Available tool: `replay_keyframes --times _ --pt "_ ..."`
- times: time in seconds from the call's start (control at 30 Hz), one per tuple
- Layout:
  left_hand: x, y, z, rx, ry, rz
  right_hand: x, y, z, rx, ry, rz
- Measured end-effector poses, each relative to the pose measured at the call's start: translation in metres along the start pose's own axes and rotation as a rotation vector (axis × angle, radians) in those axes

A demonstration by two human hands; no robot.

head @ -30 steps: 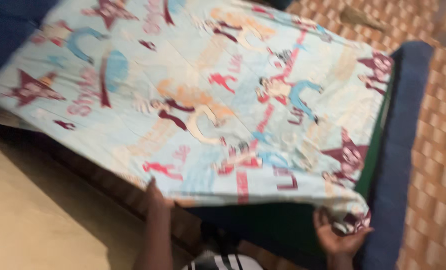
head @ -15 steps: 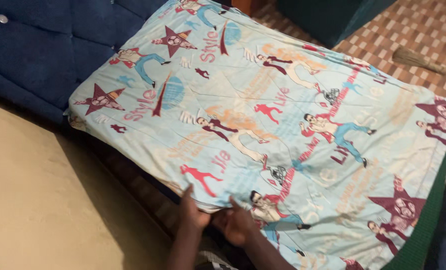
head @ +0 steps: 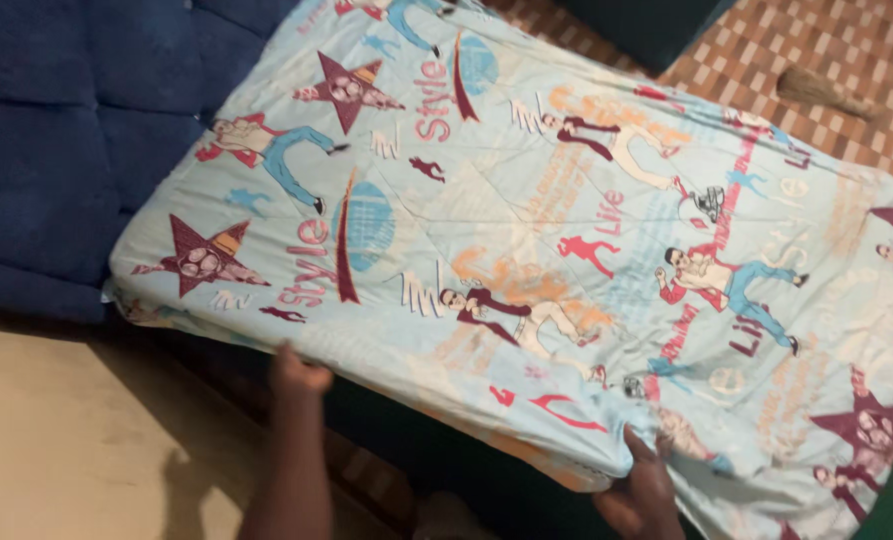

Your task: The person folds a light blue patterned bed sheet on a bed. They smooth the sheet, fold it in half lengthwise, and then fold it into smaller sections until it is neatly stacked.

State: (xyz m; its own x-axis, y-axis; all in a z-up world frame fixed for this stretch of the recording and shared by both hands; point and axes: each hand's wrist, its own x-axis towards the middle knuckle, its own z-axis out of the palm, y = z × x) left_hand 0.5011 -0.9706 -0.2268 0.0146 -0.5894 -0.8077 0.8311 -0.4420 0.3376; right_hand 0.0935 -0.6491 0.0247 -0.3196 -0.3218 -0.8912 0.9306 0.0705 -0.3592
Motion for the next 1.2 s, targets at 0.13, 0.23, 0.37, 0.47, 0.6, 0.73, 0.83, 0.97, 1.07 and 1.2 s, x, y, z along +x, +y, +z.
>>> replay_keyframes --times 0.13,0.23,0.37,0.47,0.6,0.73,0.83,0.97,1.07,1.2 --pt "0.021 0.045 -0.002 0.1 0.2 -0.088 0.004 0.008 -0.012 0.052 -0.083 -0.03" --pt "-0.007 0.029 -0.015 0.219 0.096 0.054 0.045 0.019 -0.011 0.079 -0.157 -0.058" --pt "-0.066 0.025 -0.031 0.139 0.018 0.203 0.105 0.045 -0.032 -0.02 -0.068 -0.023" --pt "-0.104 0.045 -0.029 0.174 -0.021 0.218 0.125 0.056 -0.042 0.024 -0.084 0.085" --pt "-0.114 0.056 0.001 0.151 -0.121 0.198 0.124 0.06 -0.035 -0.016 -0.138 0.12" --pt "-0.129 -0.002 0.008 0.219 -0.019 0.293 0.108 0.062 -0.015 -0.071 -0.287 0.223" --pt "-0.162 -0.042 0.026 0.156 -0.018 0.189 0.082 0.077 0.015 -0.21 -0.332 0.275" --pt "-0.182 -0.058 0.047 0.054 -0.223 0.12 0.044 0.102 0.071 -0.573 -0.501 0.082" --pt "-0.172 -0.09 0.061 0.057 -0.27 0.042 0.027 0.113 0.12 -1.031 -0.608 -0.153" --pt "-0.163 -0.116 0.086 0.221 -0.294 -0.106 0.028 0.125 0.176 -1.422 -0.634 -1.109"
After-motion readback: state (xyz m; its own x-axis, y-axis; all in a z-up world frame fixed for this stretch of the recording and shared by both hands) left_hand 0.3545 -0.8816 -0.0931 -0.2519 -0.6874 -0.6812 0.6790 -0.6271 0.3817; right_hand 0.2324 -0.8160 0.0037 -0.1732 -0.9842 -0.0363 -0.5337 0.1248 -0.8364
